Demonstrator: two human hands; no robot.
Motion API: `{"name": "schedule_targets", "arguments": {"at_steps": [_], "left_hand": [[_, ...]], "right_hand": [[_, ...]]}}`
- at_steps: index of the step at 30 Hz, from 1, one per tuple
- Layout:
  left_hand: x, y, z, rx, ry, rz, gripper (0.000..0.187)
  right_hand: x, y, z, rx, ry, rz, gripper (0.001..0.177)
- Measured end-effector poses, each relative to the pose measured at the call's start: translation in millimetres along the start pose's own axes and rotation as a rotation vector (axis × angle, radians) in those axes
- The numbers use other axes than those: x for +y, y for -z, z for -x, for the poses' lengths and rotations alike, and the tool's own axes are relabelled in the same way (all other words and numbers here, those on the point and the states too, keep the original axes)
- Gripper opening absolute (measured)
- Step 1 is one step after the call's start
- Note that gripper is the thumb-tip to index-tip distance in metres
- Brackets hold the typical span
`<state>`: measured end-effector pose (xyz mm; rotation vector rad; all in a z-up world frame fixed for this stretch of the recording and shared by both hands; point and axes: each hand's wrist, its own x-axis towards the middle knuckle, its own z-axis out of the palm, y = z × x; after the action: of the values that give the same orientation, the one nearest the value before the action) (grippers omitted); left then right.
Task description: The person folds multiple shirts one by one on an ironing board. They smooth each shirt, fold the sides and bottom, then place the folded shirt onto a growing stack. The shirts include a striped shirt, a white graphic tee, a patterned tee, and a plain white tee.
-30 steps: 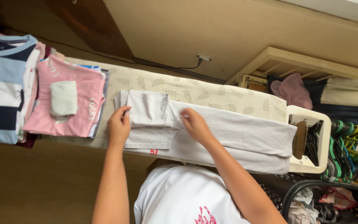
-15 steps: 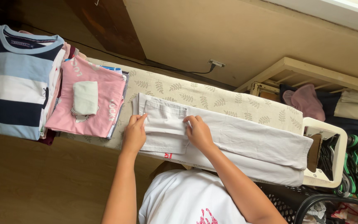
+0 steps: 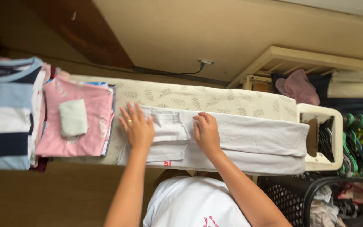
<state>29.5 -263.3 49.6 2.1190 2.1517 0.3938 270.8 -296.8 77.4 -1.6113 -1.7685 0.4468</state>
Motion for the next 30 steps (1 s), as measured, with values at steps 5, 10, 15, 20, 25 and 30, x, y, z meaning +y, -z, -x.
{"name": "schedule_targets", "arguments": {"at_steps": [5,10,15,20,25,30], "left_hand": [[92,-33,27,-0.146,-0.38,0.226,0.062],[119,-26,31,-0.234,-0.464,0.207,0.071],[131,-7,30,-0.308,-0.443,-0.002,0.07],[199,-23,43,-0.246,-0.517,-0.032,0.066],[228,-44,59,-0.262,-0.684,0.244,0.068],[224,-46,65,-0.286,-0.679,0.197,0.071]], "right_hand": [[40,-3,22,-0.033,0.03,0.125,0.046],[138,62,43,-0.207,-0.071,0.484,0.068],[224,181,54,0.008,-0.387,0.553,0.066],[168,156,46,0.144,-0.305,0.338,0.059],[162,129,76,-0.066,-0.349,0.489,0.067],[246,207,114,0.198,-0.722,0.368,0.079]]}}
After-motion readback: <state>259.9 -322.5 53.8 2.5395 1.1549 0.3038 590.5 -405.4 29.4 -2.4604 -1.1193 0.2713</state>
